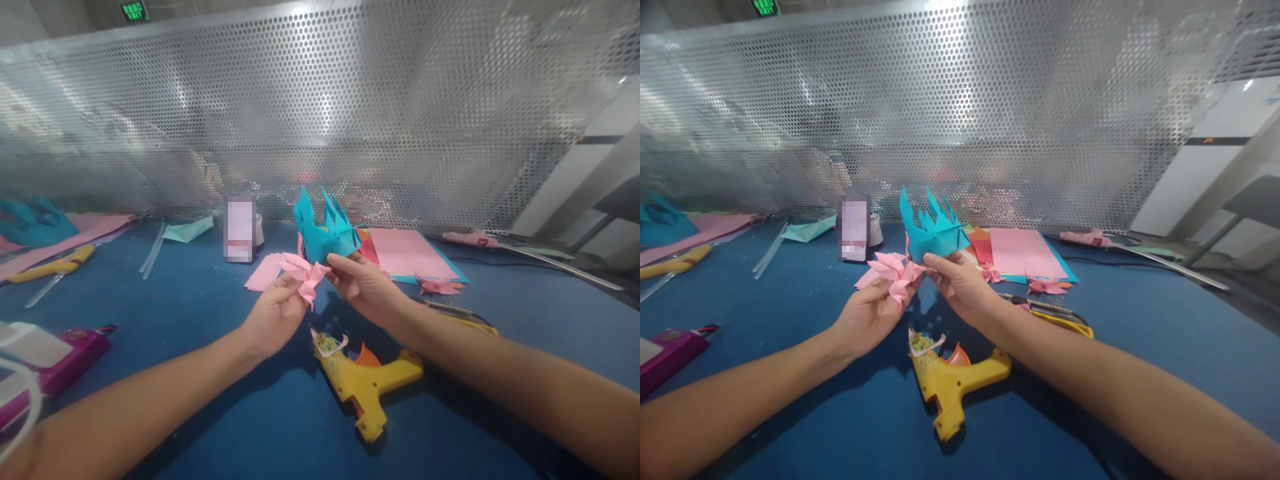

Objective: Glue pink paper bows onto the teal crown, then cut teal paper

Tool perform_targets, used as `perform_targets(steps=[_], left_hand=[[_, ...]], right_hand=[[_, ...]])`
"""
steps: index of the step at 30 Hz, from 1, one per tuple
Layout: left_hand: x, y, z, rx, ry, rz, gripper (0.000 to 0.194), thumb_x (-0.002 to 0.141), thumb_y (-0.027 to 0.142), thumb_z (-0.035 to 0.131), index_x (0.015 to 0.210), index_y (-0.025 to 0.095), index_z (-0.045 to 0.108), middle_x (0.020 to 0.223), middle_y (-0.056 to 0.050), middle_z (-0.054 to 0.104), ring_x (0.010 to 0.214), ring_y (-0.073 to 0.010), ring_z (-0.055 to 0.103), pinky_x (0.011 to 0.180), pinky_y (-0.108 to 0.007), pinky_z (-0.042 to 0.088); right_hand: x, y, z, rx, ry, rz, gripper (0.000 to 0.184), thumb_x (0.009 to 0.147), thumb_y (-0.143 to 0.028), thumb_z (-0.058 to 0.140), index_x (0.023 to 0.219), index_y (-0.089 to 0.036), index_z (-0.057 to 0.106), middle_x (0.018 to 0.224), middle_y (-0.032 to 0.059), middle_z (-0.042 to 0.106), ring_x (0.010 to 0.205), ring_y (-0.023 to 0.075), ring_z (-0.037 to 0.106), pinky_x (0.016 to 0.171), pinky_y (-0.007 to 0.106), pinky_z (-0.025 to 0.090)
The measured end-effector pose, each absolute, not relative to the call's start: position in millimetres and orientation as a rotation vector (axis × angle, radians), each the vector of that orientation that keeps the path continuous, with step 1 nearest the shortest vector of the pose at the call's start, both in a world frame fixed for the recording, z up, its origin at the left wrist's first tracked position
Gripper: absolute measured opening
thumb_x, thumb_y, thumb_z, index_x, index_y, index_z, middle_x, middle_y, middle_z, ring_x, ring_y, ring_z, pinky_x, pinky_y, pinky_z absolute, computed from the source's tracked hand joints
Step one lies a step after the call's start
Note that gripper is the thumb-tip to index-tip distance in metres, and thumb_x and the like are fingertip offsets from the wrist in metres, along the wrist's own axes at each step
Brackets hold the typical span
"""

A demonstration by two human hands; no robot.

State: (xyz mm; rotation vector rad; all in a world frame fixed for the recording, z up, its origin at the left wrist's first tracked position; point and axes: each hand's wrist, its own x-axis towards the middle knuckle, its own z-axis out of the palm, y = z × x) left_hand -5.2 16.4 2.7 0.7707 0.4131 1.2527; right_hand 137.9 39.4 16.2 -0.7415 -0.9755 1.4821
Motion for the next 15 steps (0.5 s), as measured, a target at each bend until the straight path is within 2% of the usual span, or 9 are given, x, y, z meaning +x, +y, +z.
perform_targets(steps=[4, 8, 12, 15], left_hand=[[-5.3, 17.9, 3.0, 0.797, 0.391, 1.267, 0.01, 0.081, 0.014, 0.057, 0.082, 0.015, 0.068, 0.095, -0.006, 0.07, 0.102, -0.0186, 0.062, 0.094, -0.03, 0.045], [-7.8, 18.7, 2.4, 0.764, 0.437, 1.221, 0.008, 0.081, 0.014, 0.059, 0.084, 0.016, 0.067, 0.1, -0.005, 0.069, 0.102, -0.0167, 0.061, 0.091, -0.03, 0.046], [-11.9, 19.1, 8.5, 0.82, 0.481, 1.205, 0.004, 0.081, 0.016, 0.063, 0.082, 0.016, 0.066, 0.092, -0.003, 0.068, 0.083, -0.0124, 0.062, 0.07, -0.022, 0.049], [-13.1, 20.2, 15.8, 0.832, 0.526, 1.289, 0.004, 0.079, 0.013, 0.063, 0.076, 0.015, 0.065, 0.082, -0.002, 0.065, 0.073, -0.0086, 0.058, 0.066, -0.019, 0.047]], right_hand=[[138.5, 38.6, 11.1, -0.732, -0.965, 1.384, 0.022, 0.059, -0.028, 0.076, 0.071, -0.024, 0.058, 0.087, -0.0027, 0.069, 0.089, 0.0151, 0.065, 0.085, 0.029, 0.051], [143.2, 43.6, 9.0, -0.764, -0.968, 1.304, 0.025, 0.059, -0.03, 0.077, 0.075, -0.025, 0.058, 0.084, -0.0043, 0.069, 0.088, 0.0146, 0.066, 0.085, 0.03, 0.052], [151.1, 54.3, 12.4, -0.785, -1.012, 1.206, 0.029, 0.06, -0.034, 0.077, 0.078, -0.024, 0.057, 0.087, -0.0029, 0.07, 0.087, 0.0165, 0.066, 0.087, 0.035, 0.052], [155.0, 58.2, 14.7, -0.799, -1.057, 1.131, 0.03, 0.062, -0.036, 0.076, 0.082, -0.024, 0.057, 0.086, -0.0021, 0.07, 0.085, 0.017, 0.067, 0.088, 0.038, 0.052]])
